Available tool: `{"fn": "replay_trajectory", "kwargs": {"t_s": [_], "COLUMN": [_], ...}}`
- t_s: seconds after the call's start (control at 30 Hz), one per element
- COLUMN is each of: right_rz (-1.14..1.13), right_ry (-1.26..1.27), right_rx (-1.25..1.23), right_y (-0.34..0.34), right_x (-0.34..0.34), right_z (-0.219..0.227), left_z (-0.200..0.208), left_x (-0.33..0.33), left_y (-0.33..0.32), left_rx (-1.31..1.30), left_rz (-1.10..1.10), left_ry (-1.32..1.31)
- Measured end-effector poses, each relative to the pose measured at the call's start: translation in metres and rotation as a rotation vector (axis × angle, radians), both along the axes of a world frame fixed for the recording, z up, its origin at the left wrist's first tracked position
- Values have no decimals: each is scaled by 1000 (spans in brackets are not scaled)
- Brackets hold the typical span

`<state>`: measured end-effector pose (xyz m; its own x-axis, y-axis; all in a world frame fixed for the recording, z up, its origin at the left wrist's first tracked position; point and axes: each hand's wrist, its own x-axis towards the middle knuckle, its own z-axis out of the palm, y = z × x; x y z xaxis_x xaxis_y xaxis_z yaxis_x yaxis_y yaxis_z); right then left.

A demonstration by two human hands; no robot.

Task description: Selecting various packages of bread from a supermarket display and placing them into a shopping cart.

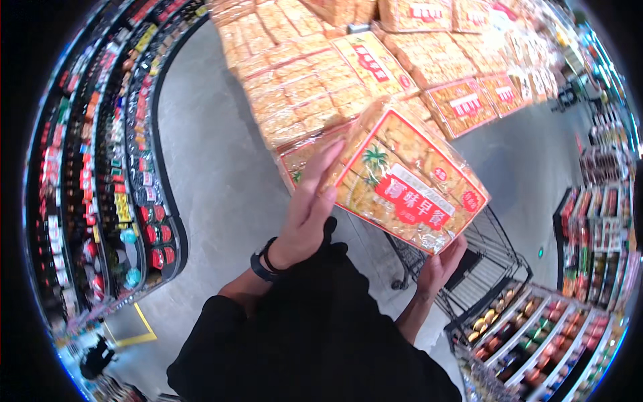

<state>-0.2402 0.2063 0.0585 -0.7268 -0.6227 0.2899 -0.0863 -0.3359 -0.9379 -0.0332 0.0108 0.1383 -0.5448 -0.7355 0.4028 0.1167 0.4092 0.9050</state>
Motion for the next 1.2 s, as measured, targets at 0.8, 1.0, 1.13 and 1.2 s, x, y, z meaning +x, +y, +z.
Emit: {"fn": "replay_trajectory", "kwargs": {"t_s": [0.8, 1.0, 1.13, 1.2], "right_rz": [89, -73, -165, -170], "right_ry": [44, 9, -61, 9], "right_rx": [171, 110, 88, 50], "right_y": [-226, -264, -283, -290], "right_x": [241, 268, 276, 276], "right_z": [28, 30, 28, 20], "left_z": [-11, -53, -54, -40], "left_x": [95, 87, 101, 106], "left_y": [-330, -363, -367, -361], "left_rx": [190, 214, 123, 14], "left_rz": [-256, -342, -278, -253], "left_ry": [8, 12, -20, -86]}}
